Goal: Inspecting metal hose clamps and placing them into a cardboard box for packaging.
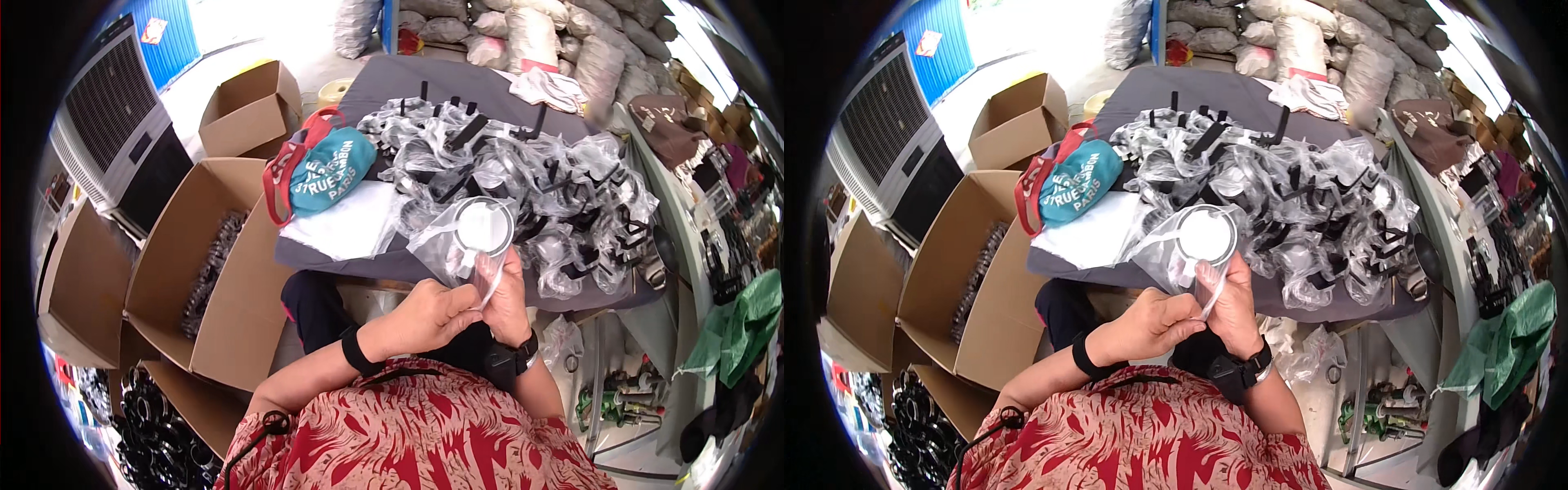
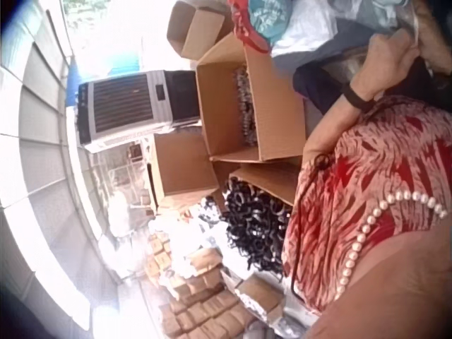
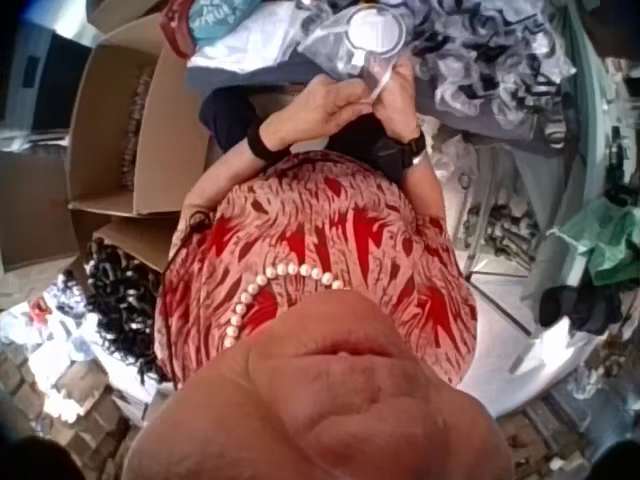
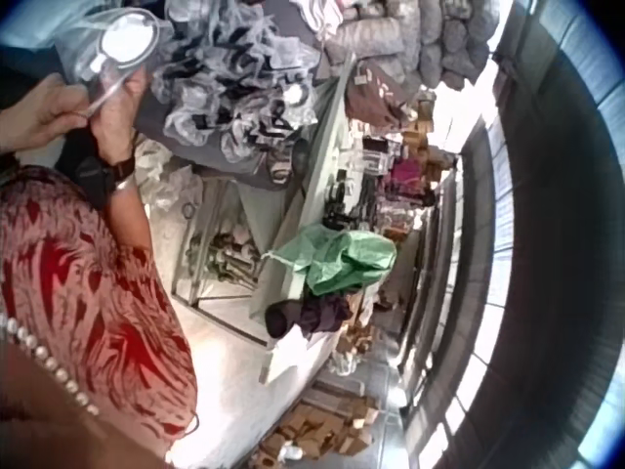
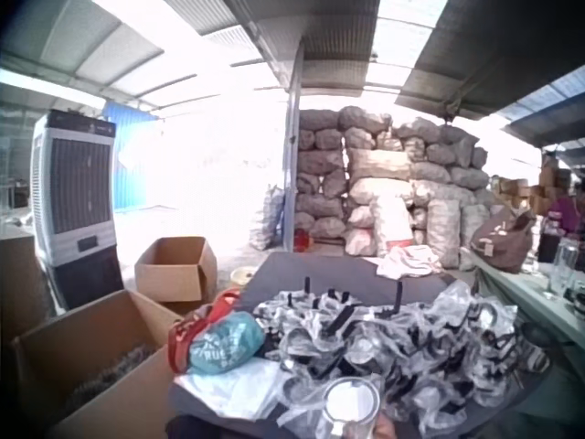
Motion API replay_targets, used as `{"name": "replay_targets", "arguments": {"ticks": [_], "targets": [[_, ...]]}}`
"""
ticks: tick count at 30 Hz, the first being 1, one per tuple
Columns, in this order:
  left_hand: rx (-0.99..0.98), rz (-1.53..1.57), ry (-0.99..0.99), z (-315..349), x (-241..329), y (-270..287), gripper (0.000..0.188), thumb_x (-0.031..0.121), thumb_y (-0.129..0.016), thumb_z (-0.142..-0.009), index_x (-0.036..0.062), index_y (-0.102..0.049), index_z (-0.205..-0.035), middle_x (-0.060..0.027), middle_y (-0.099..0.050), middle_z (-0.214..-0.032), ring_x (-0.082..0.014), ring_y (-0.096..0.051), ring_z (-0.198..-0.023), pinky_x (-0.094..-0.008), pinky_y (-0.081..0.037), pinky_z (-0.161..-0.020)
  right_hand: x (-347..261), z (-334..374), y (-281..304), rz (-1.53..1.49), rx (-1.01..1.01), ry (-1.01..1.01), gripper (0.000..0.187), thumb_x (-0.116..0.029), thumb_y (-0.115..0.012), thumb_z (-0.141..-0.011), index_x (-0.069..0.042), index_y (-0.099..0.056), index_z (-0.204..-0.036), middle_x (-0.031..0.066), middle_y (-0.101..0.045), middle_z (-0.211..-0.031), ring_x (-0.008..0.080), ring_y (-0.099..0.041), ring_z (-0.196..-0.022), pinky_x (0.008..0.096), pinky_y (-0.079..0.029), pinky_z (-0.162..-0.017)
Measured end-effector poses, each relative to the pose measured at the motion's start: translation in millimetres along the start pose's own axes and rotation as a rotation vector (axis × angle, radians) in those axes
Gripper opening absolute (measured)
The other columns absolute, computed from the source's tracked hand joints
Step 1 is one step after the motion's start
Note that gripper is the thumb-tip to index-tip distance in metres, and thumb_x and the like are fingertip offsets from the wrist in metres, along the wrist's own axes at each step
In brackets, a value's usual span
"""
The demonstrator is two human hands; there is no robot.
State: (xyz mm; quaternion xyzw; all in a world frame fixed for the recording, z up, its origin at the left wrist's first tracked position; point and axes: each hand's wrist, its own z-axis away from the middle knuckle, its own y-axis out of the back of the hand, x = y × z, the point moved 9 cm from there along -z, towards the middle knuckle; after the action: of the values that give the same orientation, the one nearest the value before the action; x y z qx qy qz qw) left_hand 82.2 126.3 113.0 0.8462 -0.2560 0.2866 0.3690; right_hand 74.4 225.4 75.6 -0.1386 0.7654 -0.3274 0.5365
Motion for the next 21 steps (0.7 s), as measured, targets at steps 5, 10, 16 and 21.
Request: {"name": "replay_targets", "arguments": {"ticks": [5, 10, 16, 21], "targets": [[-0.119, 0.036, 0.077, 29, -25, -6, 0.013, 0.008, -0.066, -0.082, 0.0018, -0.056, -0.078, -0.0065, -0.057, -0.062, -0.0194, -0.059, -0.056, -0.0296, -0.044, -0.052, 3, 0, 26, -0.225, 0.212, -0.146, 0.028, -0.011, -0.043, -0.096, -0.005, -0.048, -0.123, 0.0029, -0.055, -0.108, 0.0129, -0.056, -0.1, 0.0241, -0.047, -0.08], [0.351, 0.593, 0.456, 32, -57, 53, 0.027, 0.019, -0.062, -0.09, 0.0028, -0.054, -0.11, 0.0039, -0.056, -0.079, -0.0029, -0.049, -0.067, -0.0184, -0.039, -0.056, 14, -2, 39, -0.003, 0.024, -0.068, 0.028, -0.009, -0.044, -0.094, -0.003, -0.049, -0.121, 0.0051, -0.056, -0.109, 0.0151, -0.057, -0.097, 0.0259, -0.049, -0.078], [0.393, 0.509, 0.482, 28, -72, 29, 0.014, 0.016, -0.06, -0.091, 0.0024, -0.063, -0.095, 0.0035, -0.058, -0.068, -0.0032, -0.051, -0.058, -0.02, -0.043, -0.051, 24, 3, 15, -0.059, 0.042, -0.056, 0.024, -0.003, -0.055, -0.089, -0.004, -0.056, -0.113, 0.0076, -0.063, -0.105, 0.016, -0.062, -0.09, 0.03, -0.052, -0.077], [0.332, 0.45, 0.466, 41, -62, 25, 0.017, 0.02, -0.057, -0.093, 0.0036, -0.063, -0.09, 0.0029, -0.053, -0.059, -0.0041, -0.049, -0.053, -0.0219, -0.041, -0.048, 25, 7, 23, -0.049, 0.138, -0.095, 0.028, -0.004, -0.056, -0.088, -0.004, -0.054, -0.116, 0.0074, -0.062, -0.104, 0.0174, -0.062, -0.09, 0.0323, -0.053, -0.076]]}}
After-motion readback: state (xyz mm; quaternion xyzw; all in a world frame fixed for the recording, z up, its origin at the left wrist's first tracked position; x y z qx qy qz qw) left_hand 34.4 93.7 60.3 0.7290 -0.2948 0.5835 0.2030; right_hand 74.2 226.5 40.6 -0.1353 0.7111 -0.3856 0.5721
